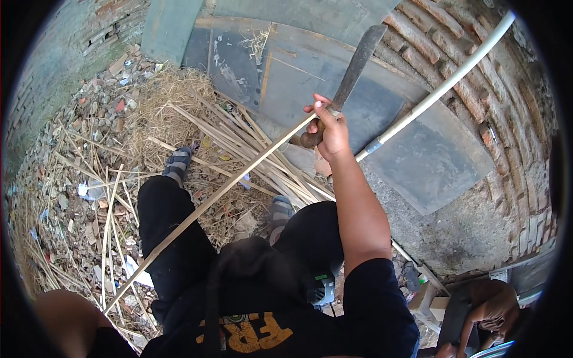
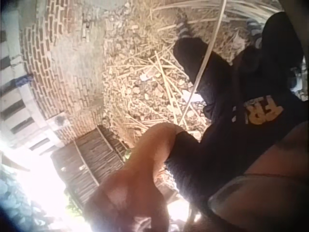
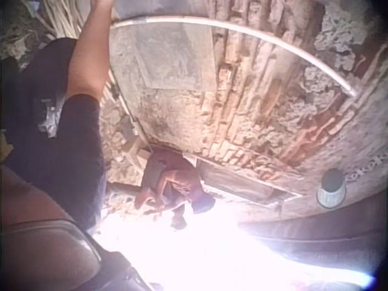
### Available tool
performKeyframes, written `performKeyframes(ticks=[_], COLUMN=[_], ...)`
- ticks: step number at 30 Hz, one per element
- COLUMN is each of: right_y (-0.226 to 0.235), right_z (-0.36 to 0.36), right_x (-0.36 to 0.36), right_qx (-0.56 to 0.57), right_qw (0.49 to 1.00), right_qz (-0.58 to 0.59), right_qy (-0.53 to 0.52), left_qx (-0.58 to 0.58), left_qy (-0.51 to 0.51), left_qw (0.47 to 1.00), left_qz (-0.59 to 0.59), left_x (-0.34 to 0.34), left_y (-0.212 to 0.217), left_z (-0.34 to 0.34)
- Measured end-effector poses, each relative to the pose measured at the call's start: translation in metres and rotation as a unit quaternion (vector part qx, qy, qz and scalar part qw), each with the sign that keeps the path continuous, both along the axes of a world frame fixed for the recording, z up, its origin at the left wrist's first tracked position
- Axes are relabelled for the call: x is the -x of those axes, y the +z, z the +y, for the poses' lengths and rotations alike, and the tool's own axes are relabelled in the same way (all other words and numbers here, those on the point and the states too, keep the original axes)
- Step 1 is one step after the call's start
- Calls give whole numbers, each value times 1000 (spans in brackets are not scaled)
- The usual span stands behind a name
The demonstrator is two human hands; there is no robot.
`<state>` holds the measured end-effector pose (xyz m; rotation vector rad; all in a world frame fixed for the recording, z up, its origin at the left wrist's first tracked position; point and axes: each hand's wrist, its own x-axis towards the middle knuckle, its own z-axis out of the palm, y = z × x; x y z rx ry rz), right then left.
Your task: The person is shaving a thin strip of bamboo with a machete to smooth its surface.
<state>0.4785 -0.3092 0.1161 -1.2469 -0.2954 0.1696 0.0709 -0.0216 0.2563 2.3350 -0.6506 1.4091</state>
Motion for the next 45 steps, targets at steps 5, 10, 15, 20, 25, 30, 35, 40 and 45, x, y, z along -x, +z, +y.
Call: performKeyframes(ticks=[5, 10, 15, 20, 25, 30, 35, 40, 45], right_y=[-3, -7, -5, -3, -2, -1, -2, -3, -1], right_z=[-1, -3, -2, -3, -1, -4, -7, -4, -2], right_x=[-2, -5, -4, -3, -1, -1, -2, -4, -2], right_qx=[-2, -7, -3, -17, -14, 6, -1, -9, -23], right_qw=[1000, 1000, 1000, 1000, 1000, 1000, 1000, 999, 1000], right_qz=[-1, 3, -4, 1, 11, -4, -14, -8, -5], right_qy=[13, 18, 12, 6, 15, 19, 18, 30, 17], left_qx=[0, 1, -1, -2, 3, 9, 15, 16, 14], left_qy=[-4, -7, -5, -6, -5, -2, -3, -9, -13], left_qw=[1000, 1000, 1000, 1000, 1000, 1000, 1000, 1000, 1000], left_qz=[7, 8, 11, 11, 15, 15, 14, 18, 25], left_x=[-8, -12, -12, -11, -6, -5, 0, -3, -2], left_y=[-4, -6, -5, -3, -4, -4, -5, 0, 4], left_z=[-7, -11, -14, -17, -21, -25, -25, -25, -25])
